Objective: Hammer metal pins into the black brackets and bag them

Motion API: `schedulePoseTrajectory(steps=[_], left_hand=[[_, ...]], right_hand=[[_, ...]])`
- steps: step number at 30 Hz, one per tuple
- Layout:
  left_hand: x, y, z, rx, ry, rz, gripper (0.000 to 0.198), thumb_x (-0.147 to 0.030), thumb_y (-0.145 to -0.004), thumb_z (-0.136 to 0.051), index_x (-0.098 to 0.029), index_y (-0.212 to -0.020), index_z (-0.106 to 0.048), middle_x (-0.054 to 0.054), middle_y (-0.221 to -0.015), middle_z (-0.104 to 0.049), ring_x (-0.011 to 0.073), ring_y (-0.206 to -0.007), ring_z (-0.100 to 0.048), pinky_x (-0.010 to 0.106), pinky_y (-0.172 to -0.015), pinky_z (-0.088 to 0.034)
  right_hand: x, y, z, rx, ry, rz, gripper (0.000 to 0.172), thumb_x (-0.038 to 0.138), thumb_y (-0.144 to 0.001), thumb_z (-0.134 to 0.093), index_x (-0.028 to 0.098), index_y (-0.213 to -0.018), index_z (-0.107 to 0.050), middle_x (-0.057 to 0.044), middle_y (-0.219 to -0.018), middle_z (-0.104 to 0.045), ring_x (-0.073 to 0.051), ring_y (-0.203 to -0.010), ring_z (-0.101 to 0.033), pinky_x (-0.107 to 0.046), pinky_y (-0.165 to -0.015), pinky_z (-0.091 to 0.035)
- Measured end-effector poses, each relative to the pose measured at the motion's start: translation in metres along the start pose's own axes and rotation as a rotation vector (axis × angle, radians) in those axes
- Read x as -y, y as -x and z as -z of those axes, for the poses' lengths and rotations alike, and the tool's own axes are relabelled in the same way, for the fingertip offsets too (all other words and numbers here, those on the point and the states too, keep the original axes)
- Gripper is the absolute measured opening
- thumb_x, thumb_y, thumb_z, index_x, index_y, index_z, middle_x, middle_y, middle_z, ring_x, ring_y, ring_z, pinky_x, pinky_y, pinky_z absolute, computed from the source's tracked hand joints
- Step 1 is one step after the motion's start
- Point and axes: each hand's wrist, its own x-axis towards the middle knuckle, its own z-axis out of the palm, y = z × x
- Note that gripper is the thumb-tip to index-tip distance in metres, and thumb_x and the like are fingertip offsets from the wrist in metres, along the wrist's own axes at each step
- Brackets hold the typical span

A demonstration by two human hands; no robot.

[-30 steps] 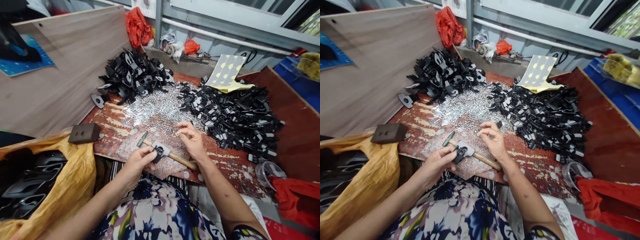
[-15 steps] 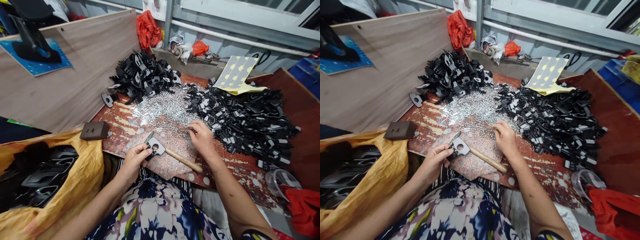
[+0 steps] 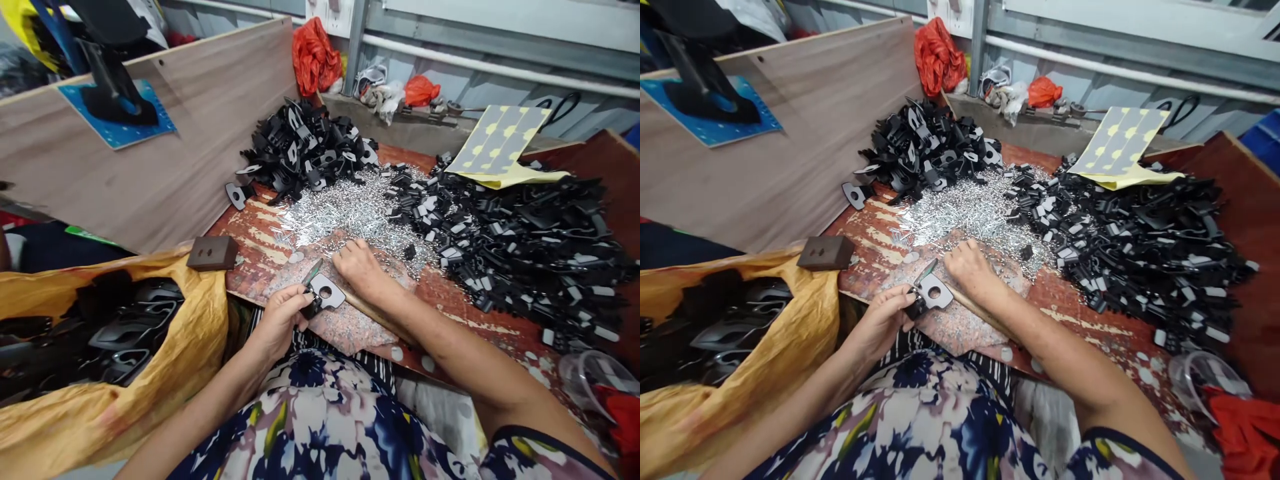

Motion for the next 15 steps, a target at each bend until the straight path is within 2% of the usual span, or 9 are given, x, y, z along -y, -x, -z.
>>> schedulePoseTrajectory(steps=[4, 7, 9, 11, 15], left_hand=[[-0.004, 0.003, 0.003, 0.023, 0.103, 0.012, 0.023, -0.032, -0.068, -0.083, -0.016, -0.066, -0.066, -0.002, -0.062, -0.053, 0.0066, -0.049, -0.039, 0.019, -0.040, -0.032], [-0.007, 0.004, 0.005, 0.030, 0.178, 0.004, 0.023, -0.035, -0.068, -0.081, -0.016, -0.075, -0.072, 0.002, -0.071, -0.063, 0.0097, -0.054, -0.048, 0.020, -0.041, -0.035], [-0.010, 0.003, 0.005, 0.016, 0.209, 0.011, 0.029, -0.043, -0.070, -0.081, -0.016, -0.078, -0.074, 0.004, -0.074, -0.066, 0.0119, -0.057, -0.052, 0.021, -0.041, -0.036], [-0.011, 0.001, 0.002, 0.004, 0.225, 0.017, 0.035, -0.050, -0.072, -0.080, -0.016, -0.078, -0.075, 0.005, -0.074, -0.067, 0.0123, -0.057, -0.053, 0.022, -0.040, -0.034], [-0.008, -0.003, -0.005, 0.012, 0.226, -0.002, 0.030, -0.043, -0.070, -0.087, -0.016, -0.070, -0.072, 0.002, -0.069, -0.064, 0.0106, -0.057, -0.051, 0.021, -0.041, -0.033]], right_hand=[[-0.014, 0.005, 0.006, -0.050, -0.128, -0.060, 0.024, 0.002, -0.085, -0.054, 0.020, -0.084, -0.069, -0.010, -0.083, -0.069, -0.027, -0.087, -0.056, -0.043, -0.084, -0.038], [-0.012, 0.020, 0.025, -0.244, -0.394, -0.197, 0.018, 0.011, -0.084, -0.057, 0.024, -0.082, -0.069, -0.003, -0.077, -0.068, -0.023, -0.081, -0.059, -0.041, -0.081, -0.042], [0.001, 0.031, 0.042, -0.368, -0.642, -0.265, 0.011, 0.019, -0.088, -0.062, 0.027, -0.083, -0.069, 0.001, -0.078, -0.071, -0.020, -0.077, -0.062, -0.039, -0.079, -0.046], [0.020, 0.039, 0.057, -0.427, -0.821, -0.256, 0.008, 0.025, -0.090, -0.068, 0.029, -0.084, -0.071, 0.004, -0.083, -0.076, -0.019, -0.078, -0.066, -0.040, -0.081, -0.048], [0.051, 0.041, 0.065, -0.466, -0.842, -0.203, 0.007, 0.031, -0.093, -0.071, 0.034, -0.089, -0.077, 0.006, -0.088, -0.079, -0.019, -0.079, -0.065, -0.044, -0.084, -0.043]])
